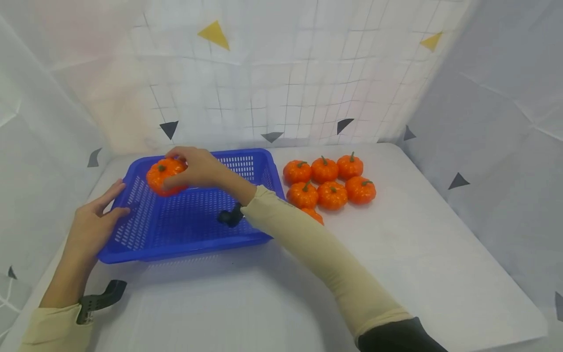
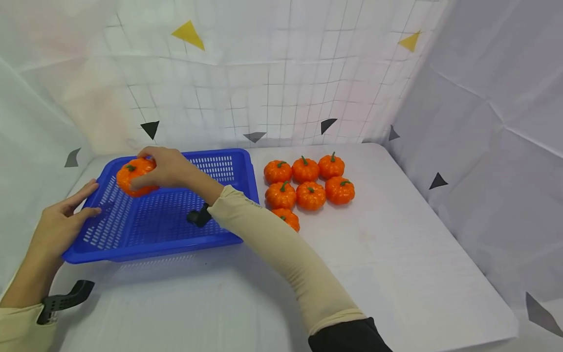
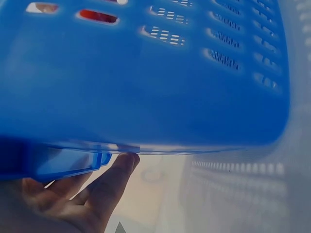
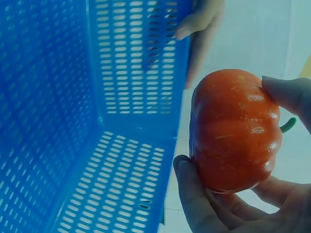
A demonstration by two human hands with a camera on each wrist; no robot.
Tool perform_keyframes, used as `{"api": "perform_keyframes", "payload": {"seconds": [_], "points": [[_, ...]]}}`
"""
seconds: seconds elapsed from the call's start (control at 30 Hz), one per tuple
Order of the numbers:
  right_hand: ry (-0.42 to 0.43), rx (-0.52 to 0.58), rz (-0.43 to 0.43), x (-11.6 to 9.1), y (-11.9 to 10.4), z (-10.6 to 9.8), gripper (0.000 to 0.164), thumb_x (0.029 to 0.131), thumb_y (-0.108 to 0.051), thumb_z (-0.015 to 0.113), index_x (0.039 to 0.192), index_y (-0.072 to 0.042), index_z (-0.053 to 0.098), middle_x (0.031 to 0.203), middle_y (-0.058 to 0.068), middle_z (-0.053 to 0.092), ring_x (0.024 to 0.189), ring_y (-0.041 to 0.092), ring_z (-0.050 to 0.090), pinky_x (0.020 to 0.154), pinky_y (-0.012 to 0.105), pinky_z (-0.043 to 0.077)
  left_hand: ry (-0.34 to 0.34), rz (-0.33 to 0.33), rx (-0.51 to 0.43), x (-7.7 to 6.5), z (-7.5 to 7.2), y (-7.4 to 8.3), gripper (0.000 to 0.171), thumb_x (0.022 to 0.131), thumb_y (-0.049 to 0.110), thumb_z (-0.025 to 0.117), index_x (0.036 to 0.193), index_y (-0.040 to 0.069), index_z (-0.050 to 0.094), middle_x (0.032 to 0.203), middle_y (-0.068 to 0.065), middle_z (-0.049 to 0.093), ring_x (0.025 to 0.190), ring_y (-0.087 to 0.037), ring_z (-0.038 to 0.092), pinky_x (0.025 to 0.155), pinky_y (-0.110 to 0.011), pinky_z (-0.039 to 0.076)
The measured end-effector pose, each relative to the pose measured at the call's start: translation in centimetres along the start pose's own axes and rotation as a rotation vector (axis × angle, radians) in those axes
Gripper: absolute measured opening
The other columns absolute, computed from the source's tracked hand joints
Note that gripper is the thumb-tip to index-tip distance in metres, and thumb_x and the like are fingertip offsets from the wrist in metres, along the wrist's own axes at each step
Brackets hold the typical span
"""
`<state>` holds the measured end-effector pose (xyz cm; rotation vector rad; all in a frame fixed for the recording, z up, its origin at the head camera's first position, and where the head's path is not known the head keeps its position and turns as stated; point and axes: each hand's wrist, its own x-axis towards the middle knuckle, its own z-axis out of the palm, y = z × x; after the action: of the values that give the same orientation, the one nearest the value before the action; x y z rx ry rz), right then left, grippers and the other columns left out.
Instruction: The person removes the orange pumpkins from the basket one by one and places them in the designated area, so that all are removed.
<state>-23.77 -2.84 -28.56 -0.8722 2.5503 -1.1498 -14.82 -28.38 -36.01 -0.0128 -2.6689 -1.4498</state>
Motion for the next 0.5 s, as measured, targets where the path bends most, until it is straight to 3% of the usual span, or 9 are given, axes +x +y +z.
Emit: {"api": "perform_keyframes", "payload": {"seconds": [0.23,0.5], "points": [[0.025,0.079,0.003,-1.4,-1.2,-0.9,0.061,0.086,-0.033,0.085,0.140,-0.016,0.060,0.128,0.000,0.062,0.107,0.011,0.056,0.077,0.017,0.055,0.006,-0.001,0.011,-0.1,0.0,-0.1,0.060,0.109,0.025,0.052,0.164,0.019,0.029,0.169,0.005,0.023,0.156,-0.038,0.011,0.119,-0.069,0.010],[0.036,0.083,-0.001,-2.6,-1.6,-1.6,0.062,0.086,-0.032,0.085,0.141,-0.017,0.060,0.132,0.000,0.061,0.111,0.010,0.055,0.079,0.016,0.054,0.015,0.007,0.014,0.0,0.0,-0.4,0.059,0.109,0.025,0.053,0.164,0.020,0.030,0.168,0.006,0.024,0.155,-0.037,0.012,0.120,-0.067,0.009]]}}
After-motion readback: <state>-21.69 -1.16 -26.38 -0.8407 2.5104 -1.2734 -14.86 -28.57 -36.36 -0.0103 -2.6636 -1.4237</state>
